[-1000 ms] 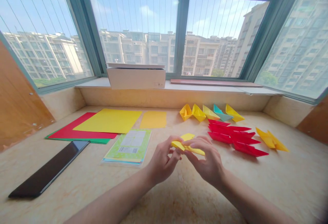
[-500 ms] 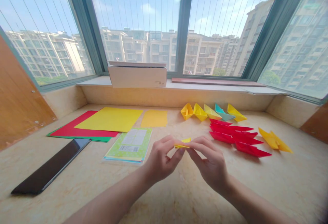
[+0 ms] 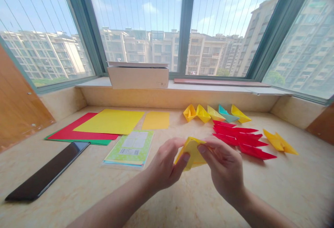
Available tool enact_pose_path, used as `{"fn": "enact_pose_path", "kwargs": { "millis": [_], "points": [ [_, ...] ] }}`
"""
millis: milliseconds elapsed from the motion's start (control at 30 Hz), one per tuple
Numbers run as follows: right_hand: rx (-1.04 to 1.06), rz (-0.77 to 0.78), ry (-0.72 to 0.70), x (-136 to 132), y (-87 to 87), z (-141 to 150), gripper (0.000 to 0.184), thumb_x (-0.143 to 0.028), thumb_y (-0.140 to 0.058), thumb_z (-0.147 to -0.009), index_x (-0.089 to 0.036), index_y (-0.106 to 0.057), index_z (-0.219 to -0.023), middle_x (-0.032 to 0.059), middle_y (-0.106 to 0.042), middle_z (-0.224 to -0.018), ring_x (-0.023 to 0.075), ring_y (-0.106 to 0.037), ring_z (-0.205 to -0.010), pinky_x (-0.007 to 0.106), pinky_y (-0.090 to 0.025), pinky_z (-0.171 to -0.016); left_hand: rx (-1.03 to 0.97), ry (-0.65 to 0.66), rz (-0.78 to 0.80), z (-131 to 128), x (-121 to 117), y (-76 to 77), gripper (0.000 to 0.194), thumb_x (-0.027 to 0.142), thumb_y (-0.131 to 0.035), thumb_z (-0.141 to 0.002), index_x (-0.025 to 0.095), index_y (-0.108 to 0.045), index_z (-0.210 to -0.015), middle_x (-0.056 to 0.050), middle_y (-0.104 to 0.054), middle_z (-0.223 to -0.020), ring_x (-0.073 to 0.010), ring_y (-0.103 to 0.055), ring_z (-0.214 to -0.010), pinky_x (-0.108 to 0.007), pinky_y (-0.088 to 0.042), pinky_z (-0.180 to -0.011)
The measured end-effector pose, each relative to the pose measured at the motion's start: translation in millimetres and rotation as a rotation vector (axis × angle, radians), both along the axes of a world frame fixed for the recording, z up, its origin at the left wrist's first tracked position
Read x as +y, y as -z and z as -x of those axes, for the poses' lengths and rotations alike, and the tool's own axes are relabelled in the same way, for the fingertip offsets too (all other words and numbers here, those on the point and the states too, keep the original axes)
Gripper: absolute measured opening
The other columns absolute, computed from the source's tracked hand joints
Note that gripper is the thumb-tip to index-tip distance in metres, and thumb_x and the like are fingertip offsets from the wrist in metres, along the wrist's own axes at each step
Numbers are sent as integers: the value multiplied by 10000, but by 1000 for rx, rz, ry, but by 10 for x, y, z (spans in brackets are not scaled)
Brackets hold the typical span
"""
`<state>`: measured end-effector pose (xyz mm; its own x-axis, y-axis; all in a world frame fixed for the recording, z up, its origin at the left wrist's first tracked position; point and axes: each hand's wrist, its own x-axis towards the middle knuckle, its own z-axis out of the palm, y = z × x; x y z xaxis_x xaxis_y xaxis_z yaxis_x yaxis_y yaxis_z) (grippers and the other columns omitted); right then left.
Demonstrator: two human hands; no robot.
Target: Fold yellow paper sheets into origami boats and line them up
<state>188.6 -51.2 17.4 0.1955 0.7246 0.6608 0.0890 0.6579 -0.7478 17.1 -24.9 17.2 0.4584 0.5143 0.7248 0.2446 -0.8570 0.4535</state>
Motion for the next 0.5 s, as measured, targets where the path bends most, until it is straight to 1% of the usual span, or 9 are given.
{"fn": "enact_pose_path", "kwargs": {
  "millis": [33, 100, 167, 200, 267, 367, 433, 467, 500],
  "points": [
    [27, 47, -45, 10, -1, 3, 30, -238, -694, -865, -248, -704, -892, 20, -715, -785, 170, -662, -691, 266, -560, -587, 13, 19, 47, -4, -15, 6, 181, 207, -445, -968, 205, -486, -1145, -52, -656, -953, -173, -619, -814, -286, -481, -732],
    [46, 124, -90, 53, 19, 0, 25, -267, -684, -875, -242, -683, -880, 16, -713, -766, 167, -669, -670, 255, -552, -562, 23, 64, 223, -25, -32, 24, 171, 260, -401, -993, 200, -472, -1137, -21, -648, -805, -143, -585, -638, -248, -439, -583],
    [-6, 113, -34, 127, 72, -18, 28, -261, -670, -885, -239, -671, -867, 18, -709, -793, 166, -671, -697, 259, -550, -585, 1, 82, 434, -60, -22, 47, 181, 319, -370, -1011, 195, -468, -1099, 11, -606, -683, -121, -526, -528, -222, -369, -487],
    [-63, 66, 25, 169, 107, -32, 28, -245, -661, -889, -238, -675, -865, 24, -708, -829, 170, -672, -734, 269, -553, -618, -18, 88, 523, -79, -6, 58, 199, 351, -368, -1014, 193, -471, -1077, 17, -593, -663, -118, -515, -515, -216, -351, -471],
    [-245, -50, 110, 248, 182, -65, 74, -206, -632, -900, -239, -697, -909, 44, -709, -913, 185, -672, -822, 300, -559, -699, -78, 104, 663, -109, 40, 76, 247, 409, -377, -1009, 189, -480, -1055, 13, -588, -673, -119, -522, -536, -208, -347, -469],
    [-524, -146, 143, 316, 262, -102, 225, -166, -569, -920, -233, -704, -1087, 81, -707, -1033, 210, -668, -927, 342, -557, -788, -190, 135, 828, -126, 112, 101, 299, 458, -418, -989, 182, -493, -1078, 9, -588, -706, -126, -553, -577, -208, -378, -495],
    [-624, -131, 144, 327, 274, -116, 271, -180, -549, -926, -217, -695, -1152, 100, -701, -1077, 224, -665, -953, 358, -551, -807, -248, 151, 906, -120, 146, 122, 317, 471, -464, -969, 176, -508, -1075, -6, -608, -746, -134, -583, -615, -215, -415, -530],
    [-638, -102, 137, 329, 268, -122, 259, -197, -545, -930, -211, -706, -1133, 103, -704, -1073, 227, -666, -945, 358, -547, -803, -263, 169, 941, -114, 158, 134, 326, 476, -482, -960, 173, -516, -1076, -15, -621, -768, -138, -595, -630, -221, -430, -547],
    [-627, -59, 120, 332, 255, -131, 230, -223, -543, -935, -209, -728, -1070, 99, -711, -1044, 226, -669, -920, 353, -543, -786, -270, 196, 974, -107, 169, 147, 335, 480, -497, -952, 171, -522, -1081, -25, -633, -787, -143, -607, -642, -227, -441, -561]
  ]
}}
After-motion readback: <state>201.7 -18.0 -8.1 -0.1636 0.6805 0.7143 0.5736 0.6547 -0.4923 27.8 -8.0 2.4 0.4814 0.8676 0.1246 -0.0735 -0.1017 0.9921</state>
